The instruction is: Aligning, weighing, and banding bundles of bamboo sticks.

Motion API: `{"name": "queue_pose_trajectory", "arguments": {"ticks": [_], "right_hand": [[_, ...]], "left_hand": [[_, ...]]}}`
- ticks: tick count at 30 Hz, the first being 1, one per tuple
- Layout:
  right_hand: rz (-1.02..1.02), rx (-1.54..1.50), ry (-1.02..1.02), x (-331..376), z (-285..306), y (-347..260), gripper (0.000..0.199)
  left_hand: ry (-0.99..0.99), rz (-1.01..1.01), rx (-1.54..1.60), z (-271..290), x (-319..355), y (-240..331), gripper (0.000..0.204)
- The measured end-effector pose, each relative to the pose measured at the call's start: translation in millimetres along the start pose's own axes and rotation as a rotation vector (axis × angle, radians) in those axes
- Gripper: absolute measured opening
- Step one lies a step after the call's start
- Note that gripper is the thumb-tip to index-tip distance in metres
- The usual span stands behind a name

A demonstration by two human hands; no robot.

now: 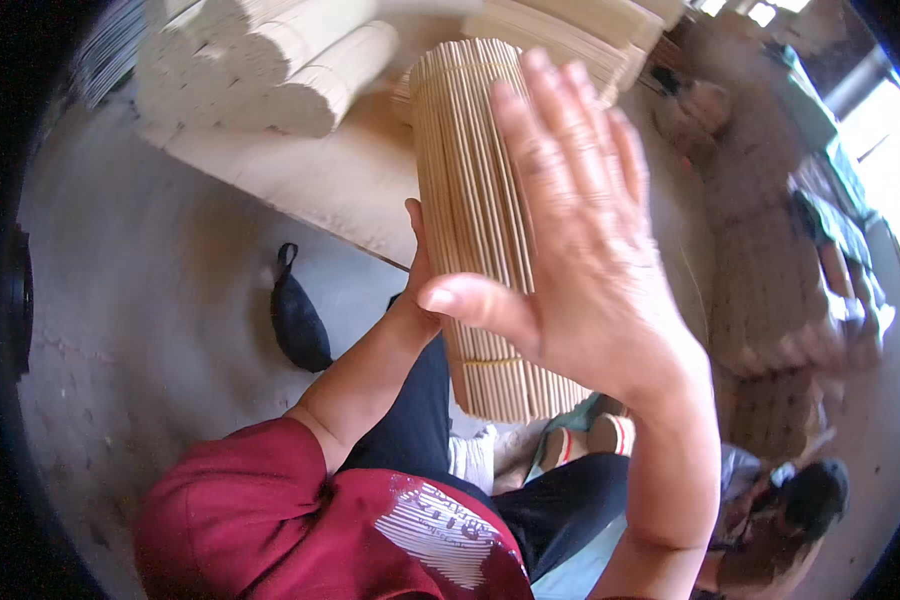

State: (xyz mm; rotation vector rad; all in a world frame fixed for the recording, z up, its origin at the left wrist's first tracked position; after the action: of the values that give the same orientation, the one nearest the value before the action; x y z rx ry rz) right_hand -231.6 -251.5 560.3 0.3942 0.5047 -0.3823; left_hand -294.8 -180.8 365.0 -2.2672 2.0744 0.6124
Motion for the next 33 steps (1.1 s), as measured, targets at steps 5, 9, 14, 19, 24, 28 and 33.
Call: {"name": "queue_pose_trajectory", "arguments": {"ticks": [5,9,14,19,24,28,33], "right_hand": [[-0.17,-0.045,-0.294,56.0,-26.7,51.5,0.107],[-0.246,0.043,-0.091,61.2,39.3,82.6,0.11],[-0.429,0.047,-0.312,164.8,3.4,119.2,0.105],[-0.549,0.146,-0.037,204.9,42.9,135.9,0.103],[-0.69,-0.048,-0.326,276.0,-20.3,130.6,0.102],[-0.705,0.189,-0.067,275.3,16.8,125.3,0.101],[-0.663,0.086,-0.316,292.9,-39.0,109.6,0.101]], "left_hand": [[-0.252,0.197,0.07,-40.7,-25.6,-69.2,0.099],[-0.117,0.295,0.171,-48.7,-33.3,-114.6,0.098],[-0.19,0.39,0.252,-63.5,-21.0,-210.8,0.095],[-0.167,0.423,0.285,-35.2,-6.1,-261.6,0.085],[0.014,0.382,0.178,-45.0,2.4,-296.3,0.071],[-0.193,0.625,-0.021,-36.9,23.1,-303.0,0.072],[-0.221,0.672,0.104,-28.0,43.3,-324.7,0.072]]}}
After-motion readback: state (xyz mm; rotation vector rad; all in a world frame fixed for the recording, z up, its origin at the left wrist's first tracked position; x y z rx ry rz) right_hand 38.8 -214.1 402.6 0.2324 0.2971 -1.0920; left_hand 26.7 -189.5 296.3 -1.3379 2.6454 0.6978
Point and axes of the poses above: each hand's wrist, its own x-axis away from the middle knuckle, its own z-axis out of the back of the hand, y = z × x, the point moved 9 cm from there along -x, towards the middle knuckle, and after that the axes turned 10 degrees about x, right-handed, at the moved point
